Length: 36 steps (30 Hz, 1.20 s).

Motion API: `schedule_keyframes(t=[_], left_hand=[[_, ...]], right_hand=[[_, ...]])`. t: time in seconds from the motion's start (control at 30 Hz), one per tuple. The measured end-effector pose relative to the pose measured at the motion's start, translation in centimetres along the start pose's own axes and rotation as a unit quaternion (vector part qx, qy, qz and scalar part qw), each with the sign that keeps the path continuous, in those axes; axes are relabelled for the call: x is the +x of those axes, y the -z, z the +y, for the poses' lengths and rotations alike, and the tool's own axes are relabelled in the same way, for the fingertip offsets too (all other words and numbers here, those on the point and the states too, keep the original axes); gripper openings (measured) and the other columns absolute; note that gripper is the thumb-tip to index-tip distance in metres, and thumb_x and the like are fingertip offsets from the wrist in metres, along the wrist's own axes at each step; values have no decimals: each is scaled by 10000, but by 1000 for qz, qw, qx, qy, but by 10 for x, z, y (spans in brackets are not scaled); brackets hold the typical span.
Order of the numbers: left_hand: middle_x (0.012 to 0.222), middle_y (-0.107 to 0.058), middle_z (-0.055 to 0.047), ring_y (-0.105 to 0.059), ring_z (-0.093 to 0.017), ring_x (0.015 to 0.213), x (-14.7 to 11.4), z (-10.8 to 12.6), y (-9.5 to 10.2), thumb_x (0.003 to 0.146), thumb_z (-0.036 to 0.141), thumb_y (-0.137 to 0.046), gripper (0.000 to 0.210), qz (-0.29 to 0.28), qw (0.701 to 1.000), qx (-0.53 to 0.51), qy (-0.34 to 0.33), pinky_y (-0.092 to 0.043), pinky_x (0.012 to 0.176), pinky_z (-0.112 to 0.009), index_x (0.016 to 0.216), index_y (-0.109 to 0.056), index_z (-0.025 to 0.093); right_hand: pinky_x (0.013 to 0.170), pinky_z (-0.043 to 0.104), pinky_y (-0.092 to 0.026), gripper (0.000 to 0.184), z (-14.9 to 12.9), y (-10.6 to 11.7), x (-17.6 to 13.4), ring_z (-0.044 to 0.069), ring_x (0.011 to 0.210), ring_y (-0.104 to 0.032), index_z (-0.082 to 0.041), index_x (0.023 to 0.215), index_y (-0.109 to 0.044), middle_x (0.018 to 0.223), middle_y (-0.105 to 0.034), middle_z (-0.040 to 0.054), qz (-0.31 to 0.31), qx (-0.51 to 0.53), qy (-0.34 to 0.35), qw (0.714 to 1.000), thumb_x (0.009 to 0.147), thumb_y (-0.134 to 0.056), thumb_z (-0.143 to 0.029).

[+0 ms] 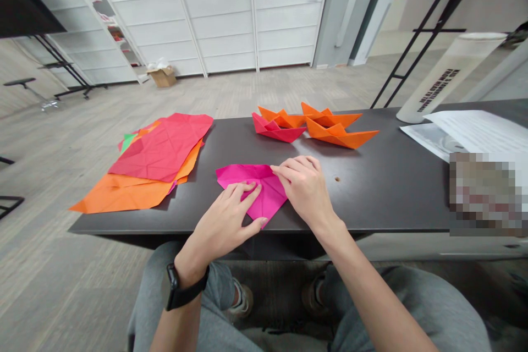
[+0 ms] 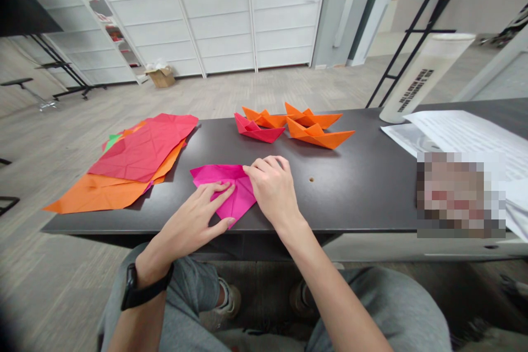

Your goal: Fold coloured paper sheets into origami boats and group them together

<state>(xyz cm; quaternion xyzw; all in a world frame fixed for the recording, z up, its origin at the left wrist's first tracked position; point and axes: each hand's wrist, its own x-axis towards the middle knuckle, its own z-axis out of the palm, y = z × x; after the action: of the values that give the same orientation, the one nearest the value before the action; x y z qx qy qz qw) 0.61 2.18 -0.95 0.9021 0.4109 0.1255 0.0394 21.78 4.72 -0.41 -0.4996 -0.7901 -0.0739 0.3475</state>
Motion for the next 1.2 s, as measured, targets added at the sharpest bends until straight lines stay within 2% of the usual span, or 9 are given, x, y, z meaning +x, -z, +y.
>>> schedule_keyframes(t=[0.2,0.37,0.43,0.57,0.73,0.9,1.03,1.1,1.2], left_hand=[[1387,-557,-164,-510,-330,1276,0,0,0,973,465,-525,588,11,1000,-5,-5,-428,1113,-519,1453,-482,129],[1382,-555,-164,-516,-330,1258,0,-1,-1,987,470,-499,573,15,1000,2,-15,-430,1105,-516,1446,-484,126],[1375,-559,-166,-519,-325,1251,0,0,-1,988,470,-500,574,16,1000,4,-16,-432,1101,-509,1441,-486,118],[1326,-580,-163,-532,-320,1221,0,1,-1,979,464,-518,535,20,1000,4,-14,-446,1075,-502,1382,-534,113],[1244,-619,-144,-572,-317,1137,1,2,0,957,439,-564,466,30,1000,-3,-7,-477,1011,-505,1307,-565,132],[1179,-641,-121,-583,-291,1117,-1,1,1,839,397,-726,421,114,992,-50,-4,-486,995,-447,1154,-596,150],[1177,-640,-164,-579,-344,1128,-4,3,4,783,472,-759,460,206,978,14,7,-469,1002,-520,1084,-639,146],[1331,-598,-190,-523,-379,1269,-5,3,5,810,479,-725,525,181,983,34,4,-386,1100,-579,1201,-627,143],[1512,-501,-160,-420,-343,1427,-6,0,4,896,475,-631,581,64,998,11,6,-309,1185,-564,1378,-548,160]], right_hand=[[1042,432,-401,226,-8,5,0,237,1110,-609,-226,919,-748,1162,-719,51,14,34,47,998,945,-546,-129],[1120,472,-343,242,-13,9,-3,289,1262,-530,-197,854,-734,1307,-661,94,26,-35,90,995,922,-519,-110],[1064,461,-401,234,-14,8,-5,287,1200,-566,-179,866,-728,1246,-685,111,14,-31,96,995,919,-515,-99],[852,415,-513,209,-15,6,-6,261,930,-627,-122,1033,-715,960,-714,105,-85,16,98,991,904,-551,-124],[866,384,-534,195,-16,7,-7,242,951,-638,-136,922,-748,1022,-699,103,-136,54,75,986,955,-573,-216],[906,402,-555,199,-18,15,-9,256,1023,-669,-130,1028,-749,1106,-715,98,-194,51,62,978,974,-577,-212],[983,431,-547,243,-24,22,-11,287,1123,-665,-103,1136,-727,1228,-701,131,-230,42,47,971,984,-570,-209],[1032,445,-525,272,-26,23,-13,294,1169,-654,-91,1186,-710,1289,-678,147,-241,39,46,969,992,-551,-197],[1096,447,-481,326,-23,25,-16,292,1258,-607,-75,1272,-665,1363,-636,165,-250,45,42,966,1003,-526,-193]])
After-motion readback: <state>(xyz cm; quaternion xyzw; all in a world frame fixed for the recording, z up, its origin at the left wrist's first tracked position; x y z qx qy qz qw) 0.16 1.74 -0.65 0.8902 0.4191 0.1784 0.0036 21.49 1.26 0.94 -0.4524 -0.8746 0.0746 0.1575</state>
